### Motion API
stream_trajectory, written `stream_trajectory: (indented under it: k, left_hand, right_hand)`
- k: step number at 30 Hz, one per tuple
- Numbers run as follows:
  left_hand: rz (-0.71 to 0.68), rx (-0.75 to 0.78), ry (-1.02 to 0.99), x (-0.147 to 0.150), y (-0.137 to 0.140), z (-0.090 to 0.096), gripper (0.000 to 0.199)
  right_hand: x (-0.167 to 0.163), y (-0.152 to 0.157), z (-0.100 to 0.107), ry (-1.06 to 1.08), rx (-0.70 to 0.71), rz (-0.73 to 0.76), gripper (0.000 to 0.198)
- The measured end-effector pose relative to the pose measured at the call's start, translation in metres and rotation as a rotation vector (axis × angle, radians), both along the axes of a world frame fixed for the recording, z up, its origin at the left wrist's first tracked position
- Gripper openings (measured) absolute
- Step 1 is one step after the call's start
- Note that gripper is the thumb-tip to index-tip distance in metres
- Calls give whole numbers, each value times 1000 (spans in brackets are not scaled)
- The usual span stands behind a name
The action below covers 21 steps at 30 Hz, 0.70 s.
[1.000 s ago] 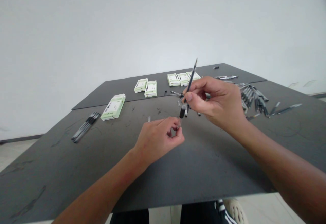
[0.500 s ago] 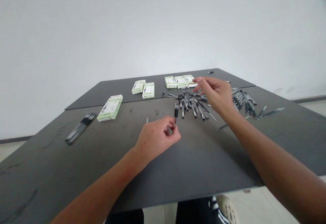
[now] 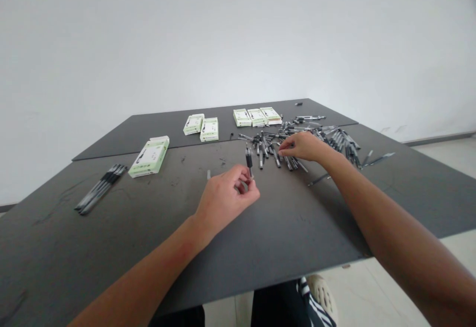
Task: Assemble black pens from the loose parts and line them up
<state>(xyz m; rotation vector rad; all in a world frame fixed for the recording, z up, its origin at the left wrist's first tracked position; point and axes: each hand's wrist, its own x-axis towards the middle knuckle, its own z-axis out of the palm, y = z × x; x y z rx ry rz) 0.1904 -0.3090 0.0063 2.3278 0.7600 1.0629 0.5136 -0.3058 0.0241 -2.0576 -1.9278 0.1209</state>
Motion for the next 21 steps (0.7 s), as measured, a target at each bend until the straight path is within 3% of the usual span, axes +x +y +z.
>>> stream_trajectory:
  k: [7, 12, 21]
  left_hand:
    - [-6, -49, 53, 2, -2, 0, 7]
    - [-25, -130, 69, 3, -2, 0, 11]
    - [-16, -120, 80, 2, -1, 0, 10]
  right_hand:
    - [16, -6, 11, -47, -39, -106, 33]
    - [22, -7, 12, -72, -126, -105, 26]
    - [35, -13, 16, -80, -253, -145, 22]
